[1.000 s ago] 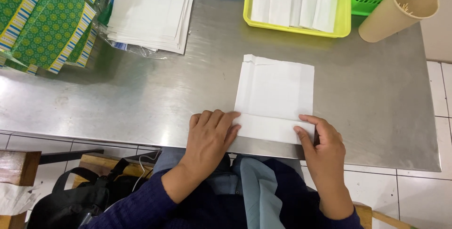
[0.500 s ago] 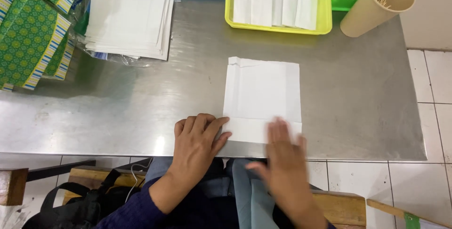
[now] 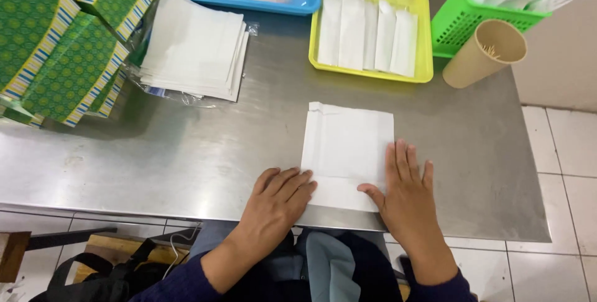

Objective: The person folds a white paper napkin into a narrow rectangle and places it inside a clear plastic sleeve along with a plastic spoon and a toothpick.

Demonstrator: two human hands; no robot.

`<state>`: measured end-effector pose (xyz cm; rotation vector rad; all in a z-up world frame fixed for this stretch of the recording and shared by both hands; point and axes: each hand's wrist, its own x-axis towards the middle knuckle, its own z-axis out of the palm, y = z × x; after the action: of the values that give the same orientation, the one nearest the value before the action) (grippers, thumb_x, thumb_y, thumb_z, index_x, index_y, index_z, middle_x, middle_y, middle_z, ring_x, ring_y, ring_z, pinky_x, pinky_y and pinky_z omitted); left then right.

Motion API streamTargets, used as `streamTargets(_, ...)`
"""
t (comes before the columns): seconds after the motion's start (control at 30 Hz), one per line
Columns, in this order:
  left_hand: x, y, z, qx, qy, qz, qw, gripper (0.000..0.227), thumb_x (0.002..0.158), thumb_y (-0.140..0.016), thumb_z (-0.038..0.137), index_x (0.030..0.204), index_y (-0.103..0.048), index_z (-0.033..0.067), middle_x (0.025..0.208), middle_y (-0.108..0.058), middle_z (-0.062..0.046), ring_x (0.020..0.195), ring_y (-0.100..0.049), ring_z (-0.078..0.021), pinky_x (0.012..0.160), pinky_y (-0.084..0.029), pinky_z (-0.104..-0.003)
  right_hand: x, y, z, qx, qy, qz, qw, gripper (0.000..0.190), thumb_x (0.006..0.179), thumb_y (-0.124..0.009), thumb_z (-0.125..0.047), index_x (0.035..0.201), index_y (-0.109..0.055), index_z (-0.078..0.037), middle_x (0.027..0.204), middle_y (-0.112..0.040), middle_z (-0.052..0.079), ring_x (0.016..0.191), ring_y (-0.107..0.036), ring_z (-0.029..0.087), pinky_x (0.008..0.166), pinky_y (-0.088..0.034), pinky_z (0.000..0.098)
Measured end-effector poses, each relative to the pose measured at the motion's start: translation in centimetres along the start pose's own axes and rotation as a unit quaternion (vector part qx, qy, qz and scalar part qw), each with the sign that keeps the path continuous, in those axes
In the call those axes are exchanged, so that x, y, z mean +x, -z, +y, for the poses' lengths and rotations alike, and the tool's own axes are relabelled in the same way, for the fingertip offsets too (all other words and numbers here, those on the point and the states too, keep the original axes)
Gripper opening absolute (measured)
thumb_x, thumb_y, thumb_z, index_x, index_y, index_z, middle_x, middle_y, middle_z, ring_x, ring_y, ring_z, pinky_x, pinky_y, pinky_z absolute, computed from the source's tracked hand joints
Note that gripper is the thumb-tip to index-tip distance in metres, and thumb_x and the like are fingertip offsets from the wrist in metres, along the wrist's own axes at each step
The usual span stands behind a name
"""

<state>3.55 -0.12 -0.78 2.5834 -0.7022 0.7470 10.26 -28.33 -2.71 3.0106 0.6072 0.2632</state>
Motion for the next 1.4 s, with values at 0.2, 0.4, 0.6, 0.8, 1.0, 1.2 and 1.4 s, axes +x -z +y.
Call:
streamTargets(0.2, 0.3, 0.2, -0.3, 0.017, -0.020, -0.026, 0.999, 0.022, 0.100, -0.067, 0.025, 0.118, -0.067, 0.0118, 0.128, -0.068, -0.005, 0.119, -0.061, -0.0251, 0.103, -0.043, -0.041, 2.9, 1.8, -4.9, 0.193, 0.256, -0.059, 0.945, 0.080, 0.100, -0.029, -0.066, 0.164, -0.025, -0.018, 0.173, -0.020, 0.006, 0.159, -0.015, 0.028, 0.120, -0.007, 0.0622)
streamTargets(0.4, -0.1, 1.1, -0.3, -0.033, -0.059, -0.043, 0.997, 0.060, 0.098, -0.059, 0.061, 0.116, -0.067, 0.0041, 0.124, -0.067, -0.012, 0.114, -0.059, -0.0308, 0.101, -0.046, -0.047, -0.5, 4.7, -0.4, 0.229, 0.146, -0.008, 0.962, 0.087, 0.094, -0.040, -0.067, 0.160, -0.034, -0.010, 0.166, -0.037, 0.012, 0.154, -0.033, 0.033, 0.121, -0.022, 0.0587)
streamTargets(0.6, -2.7, 1.7, 0.6, -0.026, -0.116, -0.087, 0.989, 0.032, 0.103, -0.063, 0.026, 0.126, -0.065, 0.0044, 0.127, -0.066, -0.013, 0.115, -0.061, -0.0297, 0.102, -0.048, -0.046, -7.4, 4.8, -0.7, 0.182, 0.254, 0.078, 0.947, 0.052, 0.095, -0.064, -0.009, 0.145, -0.051, -0.005, 0.152, -0.055, 0.012, 0.143, -0.052, 0.026, 0.124, -0.037, 0.0475)
streamTargets(0.8, -1.5, 2.2, 0.8, -0.181, 0.098, -0.066, 0.976, 0.020, 0.098, -0.066, 0.018, 0.118, -0.066, 0.0155, 0.109, -0.073, 0.004, 0.100, -0.059, -0.0223, 0.087, -0.041, -0.035, -7.4, 4.2, 1.0, 0.354, -0.007, 0.076, 0.932, 0.042, 0.086, -0.072, -0.001, 0.122, -0.075, -0.023, 0.114, -0.077, -0.004, 0.112, -0.067, 0.016, 0.102, -0.050, 0.0319)
streamTargets(1.0, -0.8, 0.5, 1.2, -0.180, 0.235, -0.069, 0.953, 0.040, 0.096, -0.070, 0.026, 0.134, -0.059, 0.0162, 0.086, -0.065, 0.010, 0.090, -0.060, -0.0153, 0.089, -0.042, -0.037, -4.4, 6.5, -1.4, 0.474, -0.318, -0.023, 0.821, 0.029, 0.088, -0.078, -0.016, 0.117, -0.081, -0.020, 0.093, -0.062, -0.001, 0.086, -0.060, 0.010, 0.083, -0.049, 0.0216)
streamTargets(1.2, -0.3, -0.6, 1.0, -0.055, 0.216, -0.062, 0.973, 0.049, 0.097, -0.068, 0.036, 0.139, -0.054, 0.0145, 0.075, -0.062, 0.013, 0.081, -0.058, -0.0158, 0.082, -0.039, -0.036, -3.0, 8.8, -2.9, 0.455, -0.364, -0.060, 0.811, 0.047, 0.089, -0.074, -0.017, 0.136, -0.071, -0.021, 0.094, -0.057, -0.002, 0.082, -0.053, 0.014, 0.085, -0.047, 0.0262)
streamTargets(1.4, 0.0, -0.8, 1.1, 0.053, 0.150, -0.029, 0.987, 0.022, 0.099, -0.067, 0.035, 0.113, -0.066, 0.0189, 0.080, -0.064, 0.006, 0.081, -0.055, -0.0206, 0.078, -0.039, -0.037, -2.6, 8.7, -3.0, 0.426, -0.376, -0.085, 0.818, 0.058, 0.088, -0.071, -0.016, 0.144, -0.064, -0.027, 0.097, -0.057, -0.001, 0.091, -0.053, 0.013, 0.089, -0.047, 0.0276)
